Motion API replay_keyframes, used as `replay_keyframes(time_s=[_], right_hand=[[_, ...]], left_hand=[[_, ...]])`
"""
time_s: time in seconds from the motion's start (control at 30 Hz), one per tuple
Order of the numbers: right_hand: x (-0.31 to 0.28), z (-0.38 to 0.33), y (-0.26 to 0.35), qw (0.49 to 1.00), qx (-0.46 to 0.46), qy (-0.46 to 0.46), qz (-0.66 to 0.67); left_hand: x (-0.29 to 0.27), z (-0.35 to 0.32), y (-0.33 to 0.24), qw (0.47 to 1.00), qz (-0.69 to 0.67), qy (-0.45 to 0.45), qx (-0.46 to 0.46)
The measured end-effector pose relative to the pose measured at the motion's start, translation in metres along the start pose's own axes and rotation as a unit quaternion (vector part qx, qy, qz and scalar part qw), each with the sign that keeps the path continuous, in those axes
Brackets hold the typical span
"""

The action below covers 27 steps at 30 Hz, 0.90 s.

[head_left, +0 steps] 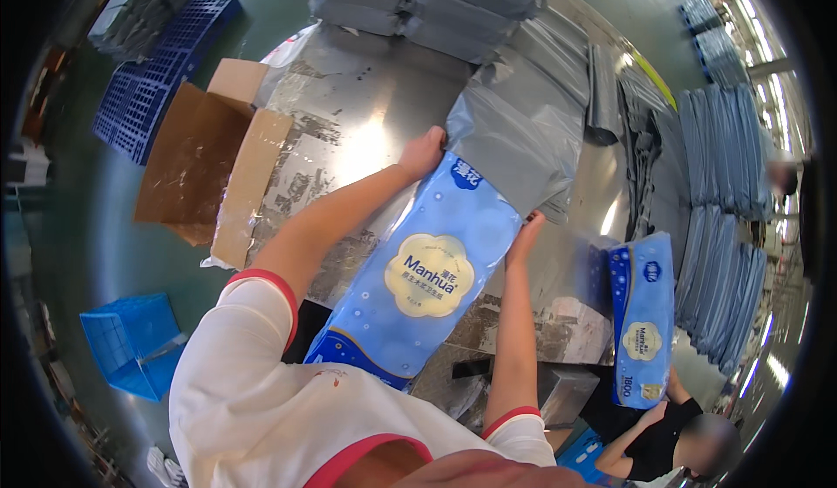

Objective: The person places blue packages of toilet paper into grey plastic bags, folds the bags over, and stacks them on the table.

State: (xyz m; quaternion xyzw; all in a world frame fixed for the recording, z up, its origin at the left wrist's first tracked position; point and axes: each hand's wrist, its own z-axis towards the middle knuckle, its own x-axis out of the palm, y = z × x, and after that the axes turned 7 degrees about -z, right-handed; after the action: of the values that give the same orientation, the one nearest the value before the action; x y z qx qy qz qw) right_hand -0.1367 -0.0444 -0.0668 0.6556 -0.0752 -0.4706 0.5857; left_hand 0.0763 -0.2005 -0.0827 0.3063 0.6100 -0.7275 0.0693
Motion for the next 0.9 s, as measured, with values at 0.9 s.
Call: replay_keyframes(time_s=[0.9], right_hand=[[-0.088, -0.233, 0.035, 0.771, -0.267, 0.498, -0.293]], left_hand=[[0.014, -0.243, -0.033, 0.878, 0.077, 0.216, 0.420]])
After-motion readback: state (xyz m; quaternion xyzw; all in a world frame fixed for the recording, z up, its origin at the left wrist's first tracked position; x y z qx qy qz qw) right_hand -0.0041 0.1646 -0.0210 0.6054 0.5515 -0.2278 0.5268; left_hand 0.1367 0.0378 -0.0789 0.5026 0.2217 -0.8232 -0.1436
